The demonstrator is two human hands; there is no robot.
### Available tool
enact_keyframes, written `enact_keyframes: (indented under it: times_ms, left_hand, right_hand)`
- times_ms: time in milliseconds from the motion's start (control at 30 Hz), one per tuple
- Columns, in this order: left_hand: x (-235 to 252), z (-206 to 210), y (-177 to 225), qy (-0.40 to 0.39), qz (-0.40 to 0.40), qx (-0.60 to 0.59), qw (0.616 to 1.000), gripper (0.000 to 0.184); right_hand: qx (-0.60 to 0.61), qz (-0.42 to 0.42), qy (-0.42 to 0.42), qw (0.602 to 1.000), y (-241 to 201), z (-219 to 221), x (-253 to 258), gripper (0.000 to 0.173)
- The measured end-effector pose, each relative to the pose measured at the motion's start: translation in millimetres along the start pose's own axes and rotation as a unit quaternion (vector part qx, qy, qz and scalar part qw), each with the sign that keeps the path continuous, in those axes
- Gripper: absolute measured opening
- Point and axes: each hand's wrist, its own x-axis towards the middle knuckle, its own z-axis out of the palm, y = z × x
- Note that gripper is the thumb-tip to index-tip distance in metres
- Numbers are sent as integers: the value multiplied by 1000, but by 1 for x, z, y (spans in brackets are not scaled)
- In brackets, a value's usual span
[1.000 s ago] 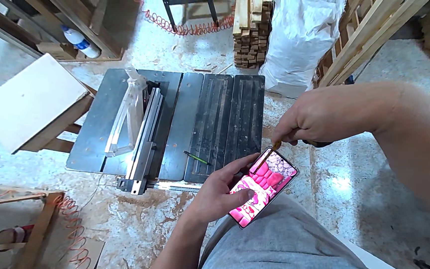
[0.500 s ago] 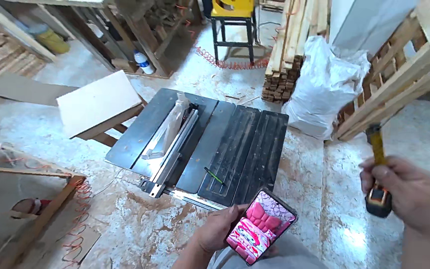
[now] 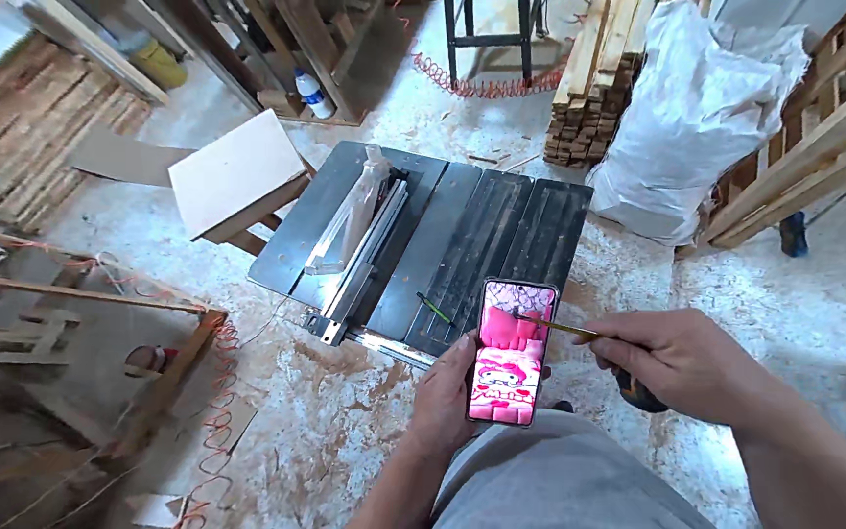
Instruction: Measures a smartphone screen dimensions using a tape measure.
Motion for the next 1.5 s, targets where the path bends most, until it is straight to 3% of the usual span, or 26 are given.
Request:
enact_keyframes:
  times_ms: [500,1500]
  left_hand:
    - [3,0,7,-38,2,-18,999,49]
    - [15,0,4,-45,0,-17,999,50]
  right_hand:
    - [-57,-1,-49,997,-5,-3,31,27]
    - [-61,21,-79,995,-1,-14,36,28]
